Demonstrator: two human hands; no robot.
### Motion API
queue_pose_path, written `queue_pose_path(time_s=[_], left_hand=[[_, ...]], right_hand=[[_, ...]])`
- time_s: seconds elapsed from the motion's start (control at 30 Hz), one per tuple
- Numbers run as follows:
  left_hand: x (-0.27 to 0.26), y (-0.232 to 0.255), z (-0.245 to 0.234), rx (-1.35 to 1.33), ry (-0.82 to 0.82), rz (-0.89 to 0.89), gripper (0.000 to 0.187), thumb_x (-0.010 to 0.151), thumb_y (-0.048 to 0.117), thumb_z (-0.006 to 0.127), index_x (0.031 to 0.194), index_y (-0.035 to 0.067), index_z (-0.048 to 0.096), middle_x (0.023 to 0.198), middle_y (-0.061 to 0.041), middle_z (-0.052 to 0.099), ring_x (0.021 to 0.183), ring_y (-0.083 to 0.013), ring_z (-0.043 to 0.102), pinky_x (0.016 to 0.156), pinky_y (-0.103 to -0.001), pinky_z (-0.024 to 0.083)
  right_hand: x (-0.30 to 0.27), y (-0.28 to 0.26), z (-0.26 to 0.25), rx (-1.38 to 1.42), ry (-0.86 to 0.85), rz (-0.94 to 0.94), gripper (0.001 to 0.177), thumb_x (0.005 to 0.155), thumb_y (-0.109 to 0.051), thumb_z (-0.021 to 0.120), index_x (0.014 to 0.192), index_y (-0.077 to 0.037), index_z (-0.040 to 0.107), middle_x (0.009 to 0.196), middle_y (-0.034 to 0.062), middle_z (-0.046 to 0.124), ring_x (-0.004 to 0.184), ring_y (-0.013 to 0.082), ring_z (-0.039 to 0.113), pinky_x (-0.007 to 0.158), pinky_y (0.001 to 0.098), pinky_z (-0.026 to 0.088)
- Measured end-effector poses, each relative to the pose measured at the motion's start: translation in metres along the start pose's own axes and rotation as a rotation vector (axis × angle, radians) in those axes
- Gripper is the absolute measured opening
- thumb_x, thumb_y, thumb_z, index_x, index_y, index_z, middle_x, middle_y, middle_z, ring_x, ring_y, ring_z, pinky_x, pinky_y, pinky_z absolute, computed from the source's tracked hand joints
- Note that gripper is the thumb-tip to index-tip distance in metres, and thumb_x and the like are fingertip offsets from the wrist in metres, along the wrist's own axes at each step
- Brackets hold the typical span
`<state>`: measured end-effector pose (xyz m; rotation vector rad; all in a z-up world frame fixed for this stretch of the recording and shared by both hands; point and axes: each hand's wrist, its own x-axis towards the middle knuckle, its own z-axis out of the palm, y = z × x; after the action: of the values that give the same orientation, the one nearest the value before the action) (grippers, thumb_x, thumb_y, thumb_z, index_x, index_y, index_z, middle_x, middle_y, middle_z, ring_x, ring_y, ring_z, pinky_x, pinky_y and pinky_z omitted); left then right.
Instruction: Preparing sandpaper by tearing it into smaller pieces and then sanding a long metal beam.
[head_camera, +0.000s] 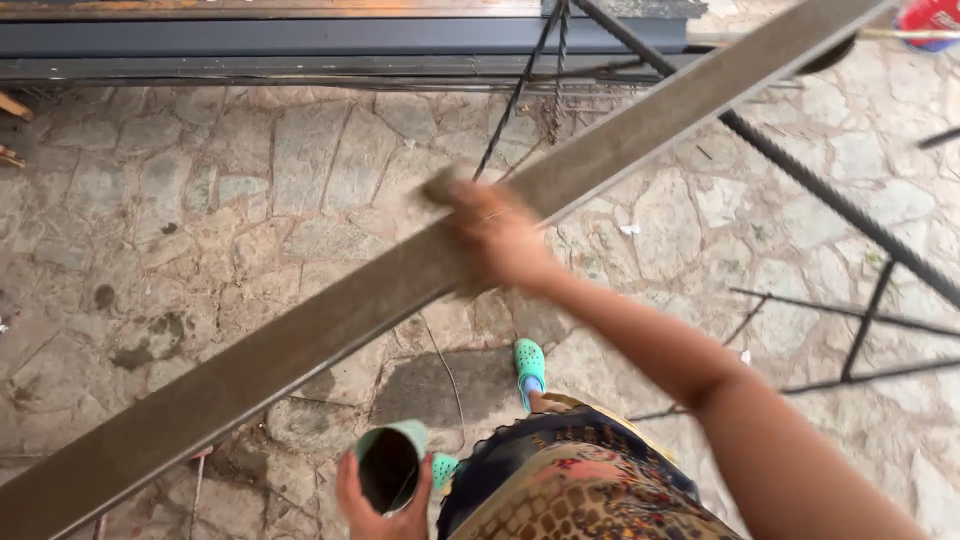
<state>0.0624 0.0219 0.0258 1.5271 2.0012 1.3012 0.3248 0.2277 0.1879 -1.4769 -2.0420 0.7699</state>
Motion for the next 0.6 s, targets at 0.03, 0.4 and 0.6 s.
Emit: queue_pose_path(time_s=[0.03,0.4,0.6], left_hand=[[0.000,0.011,0.013,-0.032,-0.007,0.060,0.095,0.059,0.028,0.093,0.141,-0.004,0.055,0.145,-0.026,0.056,0.136,-0.0416,0.055,0.103,-0.052,0.056],[0.028,0.097,0.092,-0.216,-0.048,0.246,0.096,0.056,0.024,0.097,0.138,-0.003,0.055,0.141,-0.021,0.060,0.134,-0.0368,0.059,0.108,-0.049,0.058],[0.067,0.111,0.112,-0.361,-0.067,0.438,0.106,0.054,0.031,0.094,0.142,-0.002,0.046,0.141,-0.025,0.052,0.125,-0.0397,0.062,0.106,-0.046,0.059]], right_hand=[[-0.004,0.024,-0.026,0.066,0.147,0.149,0.056,0.084,-0.007,0.054,0.140,-0.015,0.052,0.151,0.0079,0.049,0.135,0.0259,0.051,0.103,0.0383,0.053],[-0.064,0.437,-0.094,-0.904,0.991,0.261,0.027,0.101,-0.019,0.067,0.126,-0.016,0.075,0.149,0.0112,0.056,0.119,0.0307,0.068,0.076,0.0431,0.060],[-0.030,0.204,0.028,-0.624,0.565,0.338,0.055,0.095,-0.024,0.067,0.148,-0.017,0.053,0.152,0.0116,0.052,0.128,0.0308,0.061,0.063,0.0386,0.058]])
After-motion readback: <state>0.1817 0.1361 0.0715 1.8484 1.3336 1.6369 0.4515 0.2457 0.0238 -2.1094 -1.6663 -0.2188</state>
